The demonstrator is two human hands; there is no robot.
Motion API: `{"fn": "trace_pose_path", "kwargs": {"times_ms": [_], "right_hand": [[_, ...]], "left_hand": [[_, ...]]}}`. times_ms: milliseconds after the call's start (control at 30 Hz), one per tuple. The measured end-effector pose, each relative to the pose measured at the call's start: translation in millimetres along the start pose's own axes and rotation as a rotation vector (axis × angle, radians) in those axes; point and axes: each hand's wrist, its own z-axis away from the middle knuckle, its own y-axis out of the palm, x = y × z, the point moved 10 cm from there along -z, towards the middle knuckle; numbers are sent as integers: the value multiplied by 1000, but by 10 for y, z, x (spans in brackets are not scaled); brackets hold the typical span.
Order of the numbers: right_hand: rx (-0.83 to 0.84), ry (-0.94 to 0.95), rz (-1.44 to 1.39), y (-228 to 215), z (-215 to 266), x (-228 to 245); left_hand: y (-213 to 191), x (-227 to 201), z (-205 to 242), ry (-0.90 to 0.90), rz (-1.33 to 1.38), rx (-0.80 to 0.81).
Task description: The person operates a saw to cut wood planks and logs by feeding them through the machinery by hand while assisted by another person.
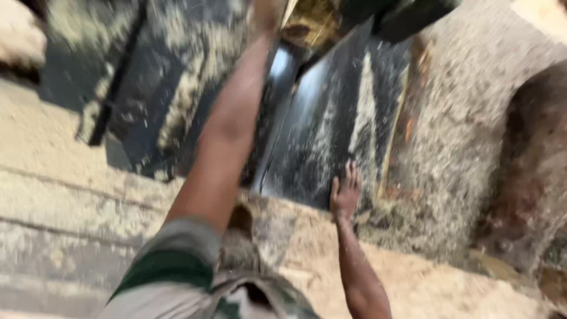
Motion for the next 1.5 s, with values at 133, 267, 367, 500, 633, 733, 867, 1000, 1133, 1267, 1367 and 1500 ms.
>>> {"fn": "trace_pose_path", "kwargs": {"times_ms": [133,267,367,500,633,733,867,1000,1133,1267,1367,1500], "right_hand": [[-56,-85,89,-4,-82,140],[14,-48,67,35,-74,57],[13,-36,54,82,-195,122],[63,-71,140,182,-236,62],[-62,66,-223,-76,-358,-785],[-41,301,139,-267,-749,-1632],[133,449,265,-205,-1100,-2094],[297,492,269,-69,-841,-1640],[222,531,205,-24,-96,-493],[174,232,110,77,989,680],[279,118,-106,240,1868,1149],[509,-59,-307,272,2876,1208]], "left_hand": [[-1443,-13,377,46,85,102],[-2032,237,1750,293,-511,176],[-2207,613,2141,318,-776,290],[-2383,492,2002,446,-1147,118],[-2703,-123,2230,321,-611,-92],[-2852,-359,2937,255,-673,-109],[-2690,-483,4203,226,-549,7],[-2424,-54,5156,-64,-363,257],[-1820,763,5561,-357,-155,539],[-1441,1720,5934,-795,-38,655],[-1173,1848,6321,-915,147,881],[-1717,1936,7092,-936,234,856]]}}
